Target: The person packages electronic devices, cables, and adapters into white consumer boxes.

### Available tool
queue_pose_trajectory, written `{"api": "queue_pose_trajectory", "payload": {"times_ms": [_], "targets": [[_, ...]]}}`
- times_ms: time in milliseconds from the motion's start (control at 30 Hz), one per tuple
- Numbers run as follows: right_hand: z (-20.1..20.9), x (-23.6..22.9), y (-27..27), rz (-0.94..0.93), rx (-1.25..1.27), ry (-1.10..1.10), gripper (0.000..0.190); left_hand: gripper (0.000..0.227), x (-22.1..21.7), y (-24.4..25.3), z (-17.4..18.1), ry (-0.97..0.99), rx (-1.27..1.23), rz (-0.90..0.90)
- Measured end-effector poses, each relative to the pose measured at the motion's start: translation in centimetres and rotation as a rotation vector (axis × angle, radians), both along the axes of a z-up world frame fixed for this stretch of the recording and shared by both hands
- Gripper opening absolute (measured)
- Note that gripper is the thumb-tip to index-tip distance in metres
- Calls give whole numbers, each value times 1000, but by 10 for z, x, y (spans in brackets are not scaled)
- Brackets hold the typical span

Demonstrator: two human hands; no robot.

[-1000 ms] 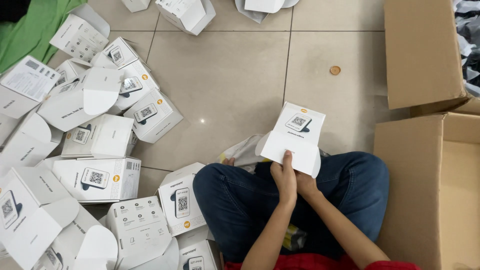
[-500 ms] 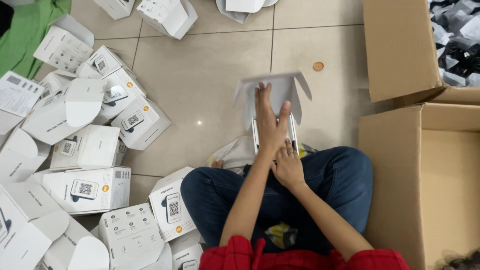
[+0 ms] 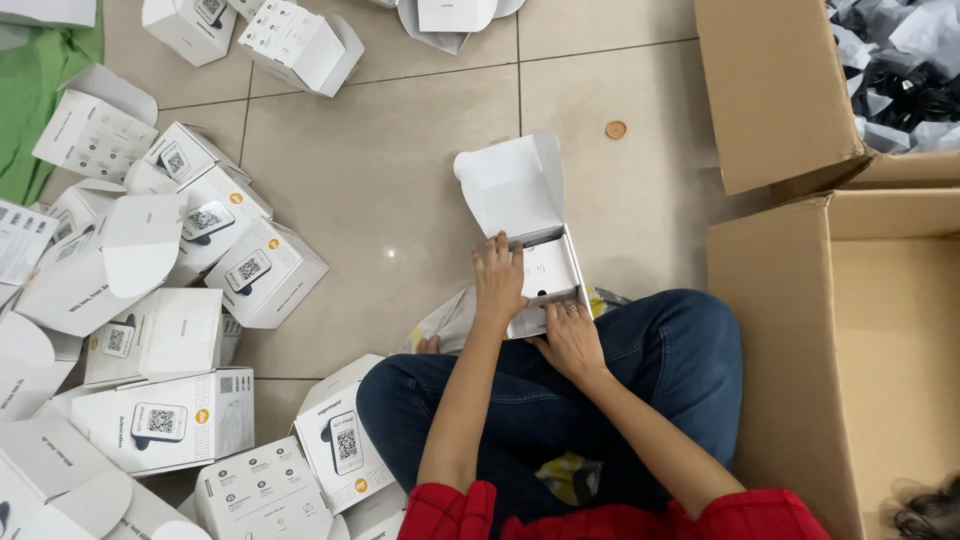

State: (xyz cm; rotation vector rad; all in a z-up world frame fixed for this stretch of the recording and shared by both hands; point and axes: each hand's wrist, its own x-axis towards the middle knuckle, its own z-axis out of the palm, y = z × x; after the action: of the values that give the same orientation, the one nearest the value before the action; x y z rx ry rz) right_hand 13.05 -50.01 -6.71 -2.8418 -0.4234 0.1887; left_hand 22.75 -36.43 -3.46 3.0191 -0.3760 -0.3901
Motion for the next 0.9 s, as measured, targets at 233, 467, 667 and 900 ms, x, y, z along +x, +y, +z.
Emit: {"api": "queue_pose_trajectory", "payload": {"times_ms": [233, 467, 667, 900], "targets": [[1, 1, 0, -5, 41, -128, 76, 103, -16, -3, 1, -227, 52, -60], [-25, -3, -5, 56, 130, -42, 35, 18, -78, 4, -39, -143, -203, -44], [-29, -8, -7, 124, 182, -143, 21, 16, -66, -13, -41, -207, -110, -54], [-24, -7, -4, 126, 168, -150, 21, 17, -46, -8, -76, -354, -89, -113]]}}
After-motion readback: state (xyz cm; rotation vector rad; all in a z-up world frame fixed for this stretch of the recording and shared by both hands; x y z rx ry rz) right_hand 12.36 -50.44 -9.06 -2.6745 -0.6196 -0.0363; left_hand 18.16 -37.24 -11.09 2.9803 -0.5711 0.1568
